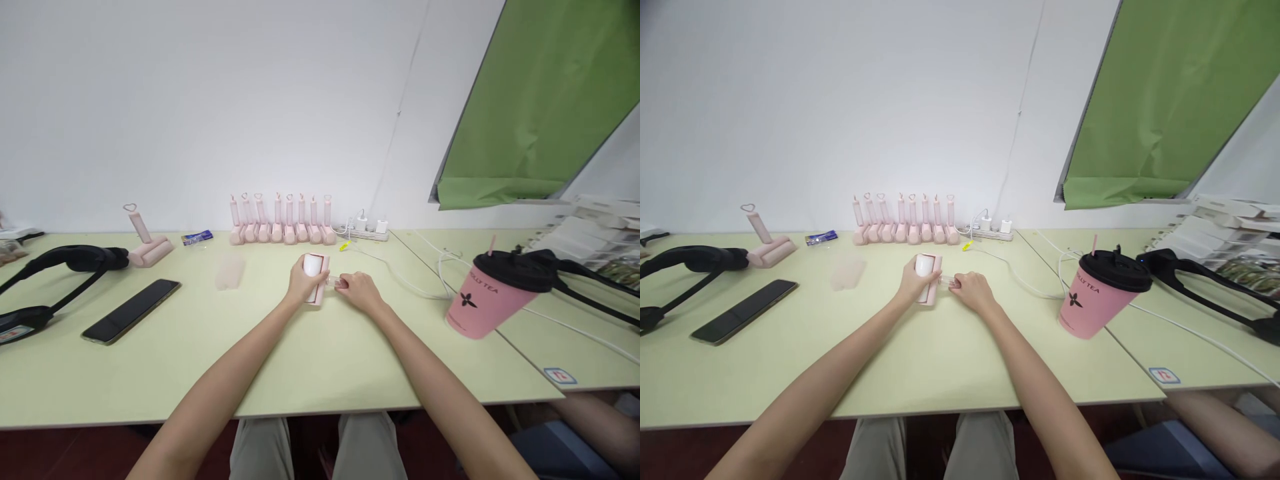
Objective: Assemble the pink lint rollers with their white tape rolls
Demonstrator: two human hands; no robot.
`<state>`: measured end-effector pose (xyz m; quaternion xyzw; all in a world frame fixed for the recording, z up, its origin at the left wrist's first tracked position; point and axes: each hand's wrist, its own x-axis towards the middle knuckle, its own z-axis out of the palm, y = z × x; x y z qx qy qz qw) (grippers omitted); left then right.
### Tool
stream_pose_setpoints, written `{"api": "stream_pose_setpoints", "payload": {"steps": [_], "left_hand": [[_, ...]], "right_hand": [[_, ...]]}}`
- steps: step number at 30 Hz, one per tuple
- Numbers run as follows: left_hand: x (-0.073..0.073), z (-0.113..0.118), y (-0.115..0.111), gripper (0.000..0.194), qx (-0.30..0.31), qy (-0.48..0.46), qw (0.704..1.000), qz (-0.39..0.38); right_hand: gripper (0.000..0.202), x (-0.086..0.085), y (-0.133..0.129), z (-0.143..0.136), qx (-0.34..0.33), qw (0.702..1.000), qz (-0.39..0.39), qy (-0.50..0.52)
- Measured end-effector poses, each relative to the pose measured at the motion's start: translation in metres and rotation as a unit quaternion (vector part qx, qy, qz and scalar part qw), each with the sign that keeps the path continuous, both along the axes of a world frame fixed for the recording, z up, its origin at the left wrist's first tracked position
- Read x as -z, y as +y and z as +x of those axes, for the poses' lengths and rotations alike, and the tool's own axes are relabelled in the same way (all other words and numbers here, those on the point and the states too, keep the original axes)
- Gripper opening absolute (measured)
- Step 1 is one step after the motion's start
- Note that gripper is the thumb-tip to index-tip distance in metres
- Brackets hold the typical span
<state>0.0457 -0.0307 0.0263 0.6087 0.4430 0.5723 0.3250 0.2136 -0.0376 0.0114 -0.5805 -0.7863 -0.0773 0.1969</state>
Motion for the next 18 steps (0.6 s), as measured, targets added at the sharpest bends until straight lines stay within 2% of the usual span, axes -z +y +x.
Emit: {"api": "stream_pose_setpoints", "payload": {"steps": [3,5,6,8,10,11,12,14,18], "left_hand": [[-0.007,-0.016,0.011,0.047,0.035,-0.136,0.988,-0.071],[-0.012,-0.035,0.021,0.049,-0.012,-0.172,0.983,-0.066],[-0.013,-0.046,0.026,0.051,-0.064,-0.145,0.986,-0.047],[-0.015,-0.068,0.032,0.054,-0.204,-0.025,0.978,-0.02],[-0.012,-0.085,0.035,0.056,-0.321,0.102,0.942,-0.014],[-0.01,-0.09,0.035,0.057,-0.356,0.157,0.921,-0.01],[-0.006,-0.094,0.034,0.057,-0.377,0.207,0.903,-0.002],[0.003,-0.098,0.034,0.056,-0.383,0.308,0.871,0.02],[0.025,-0.097,0.038,0.059,-0.318,0.466,0.825,0.036]], "right_hand": [[0.025,0.0,0.004,0.004,-0.031,0.986,-0.035,0.163],[0.028,-0.003,0.006,0.009,-0.025,0.968,-0.008,0.248],[0.028,-0.006,0.005,0.011,-0.013,0.964,0.019,0.266],[0.027,-0.011,0.003,0.013,0.024,0.964,0.069,0.254],[0.021,-0.015,-0.001,0.013,0.056,0.975,0.09,0.198],[0.017,-0.016,-0.003,0.011,0.062,0.98,0.094,0.164],[0.014,-0.017,-0.005,0.01,0.056,0.985,0.099,0.131],[0.024,-0.016,-0.009,0.006,0.015,0.991,0.112,0.07],[0.047,-0.013,-0.01,0.003,-0.081,0.99,0.119,-0.003]]}}
